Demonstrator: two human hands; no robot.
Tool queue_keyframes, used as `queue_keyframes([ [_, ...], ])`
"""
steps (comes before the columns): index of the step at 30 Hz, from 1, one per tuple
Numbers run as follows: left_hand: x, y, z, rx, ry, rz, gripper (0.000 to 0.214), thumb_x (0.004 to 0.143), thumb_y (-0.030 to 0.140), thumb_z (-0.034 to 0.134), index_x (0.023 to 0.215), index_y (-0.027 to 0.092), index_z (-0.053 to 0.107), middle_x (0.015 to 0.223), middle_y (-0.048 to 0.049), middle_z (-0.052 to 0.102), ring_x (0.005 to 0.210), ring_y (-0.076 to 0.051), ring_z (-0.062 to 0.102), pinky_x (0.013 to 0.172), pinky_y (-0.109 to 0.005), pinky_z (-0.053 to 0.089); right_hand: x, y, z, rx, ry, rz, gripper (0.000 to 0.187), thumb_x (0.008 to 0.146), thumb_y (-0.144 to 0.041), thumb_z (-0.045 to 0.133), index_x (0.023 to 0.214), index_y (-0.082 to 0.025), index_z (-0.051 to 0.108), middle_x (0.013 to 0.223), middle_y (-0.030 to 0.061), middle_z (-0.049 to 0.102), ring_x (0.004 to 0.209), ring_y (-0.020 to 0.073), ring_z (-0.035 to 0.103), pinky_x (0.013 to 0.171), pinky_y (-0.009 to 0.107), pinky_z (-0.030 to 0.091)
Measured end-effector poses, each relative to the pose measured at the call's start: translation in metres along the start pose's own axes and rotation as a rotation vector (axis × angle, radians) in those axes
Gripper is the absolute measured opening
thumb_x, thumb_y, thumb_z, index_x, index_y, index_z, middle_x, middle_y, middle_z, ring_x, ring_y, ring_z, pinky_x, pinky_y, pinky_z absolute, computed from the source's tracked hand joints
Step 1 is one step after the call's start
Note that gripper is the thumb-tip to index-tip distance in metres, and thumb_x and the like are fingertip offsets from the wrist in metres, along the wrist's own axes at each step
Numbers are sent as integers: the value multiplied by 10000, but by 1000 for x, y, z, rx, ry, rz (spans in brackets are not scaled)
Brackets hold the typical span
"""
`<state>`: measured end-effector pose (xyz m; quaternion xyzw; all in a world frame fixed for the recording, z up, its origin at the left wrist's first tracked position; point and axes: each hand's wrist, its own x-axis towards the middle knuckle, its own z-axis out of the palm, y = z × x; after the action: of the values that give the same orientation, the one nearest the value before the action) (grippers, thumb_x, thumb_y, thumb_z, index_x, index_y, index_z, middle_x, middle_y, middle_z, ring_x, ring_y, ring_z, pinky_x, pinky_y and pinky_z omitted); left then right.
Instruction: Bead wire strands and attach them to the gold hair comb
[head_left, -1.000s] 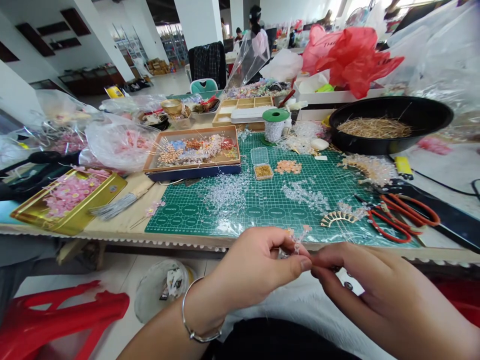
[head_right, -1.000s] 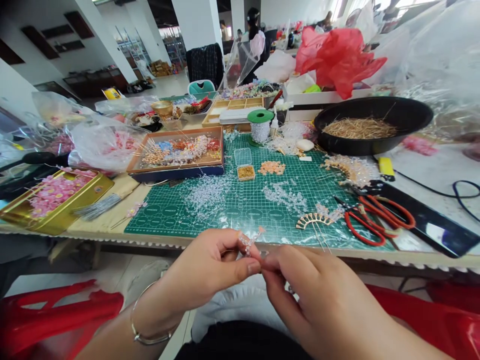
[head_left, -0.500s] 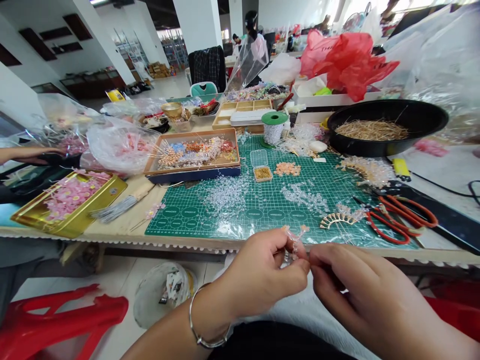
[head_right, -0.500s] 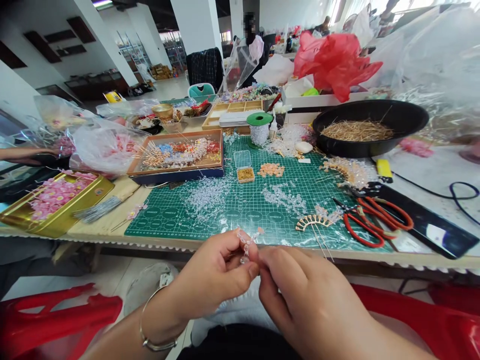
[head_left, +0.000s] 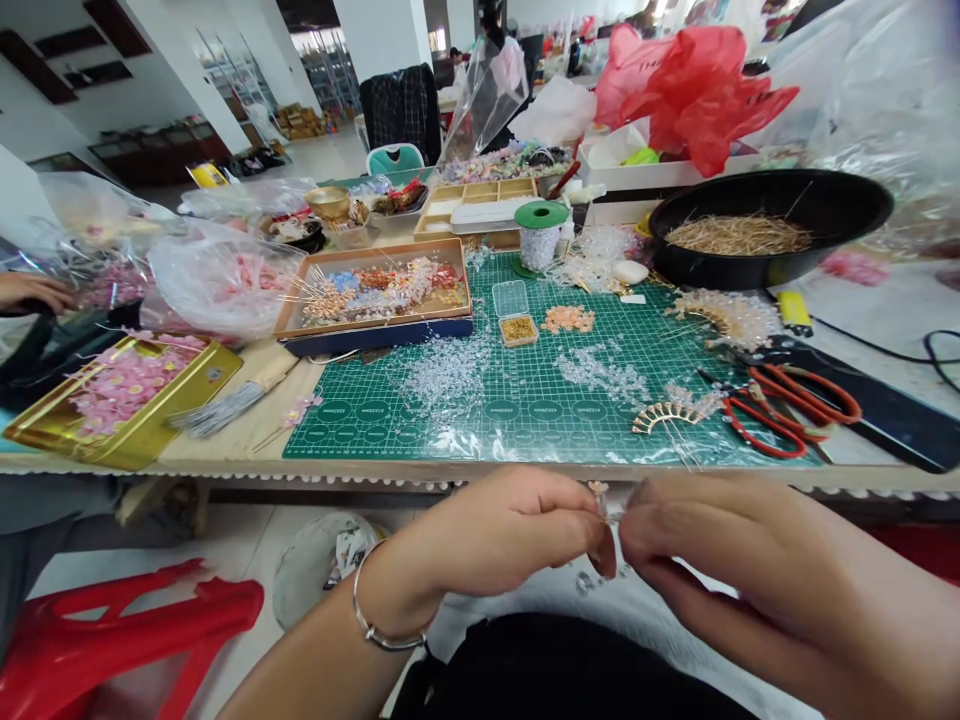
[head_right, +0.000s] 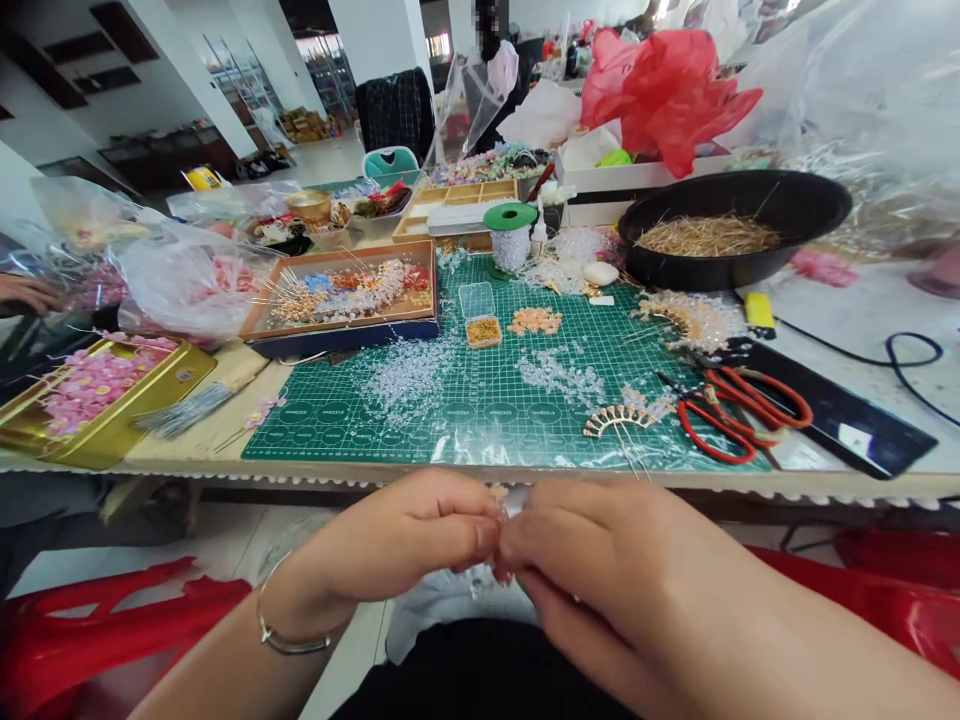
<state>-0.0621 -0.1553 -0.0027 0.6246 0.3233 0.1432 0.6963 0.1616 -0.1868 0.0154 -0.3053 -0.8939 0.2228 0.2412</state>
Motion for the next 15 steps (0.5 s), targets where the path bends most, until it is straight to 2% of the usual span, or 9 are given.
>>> queue_keyframes([
  [3,3,0,5,13,-41,-22,208,873,199,480,750,162,643,776,7,616,757,-127,542,734,-248,428,4,8,4,-35,-100,-66,148,972,-116,475,1034,-209,572,861,30,656,720,175,620,617,284,455],
  [7,2,3,7,109,-60,-57,213,858,188,460,748,174,642,777,18,617,762,-130,557,736,-246,436,1,11,6,-77,-130,-58,126,963,-97,464,979,-207,524,841,13,611,690,170,560,579,300,390],
  [11,1,7,7,159,-59,-34,229,872,174,443,772,172,649,820,12,648,801,-133,581,760,-243,442,-2,8,8,-97,-95,-87,124,963,-93,459,915,-206,476,795,-6,575,660,148,521,561,285,370],
  [15,1,11,9,302,-46,-15,234,896,234,443,809,173,651,813,0,644,777,-145,572,695,-246,435,-5,7,13,-202,-58,-46,133,971,-104,438,896,-207,475,770,3,581,635,161,563,544,302,390],
])
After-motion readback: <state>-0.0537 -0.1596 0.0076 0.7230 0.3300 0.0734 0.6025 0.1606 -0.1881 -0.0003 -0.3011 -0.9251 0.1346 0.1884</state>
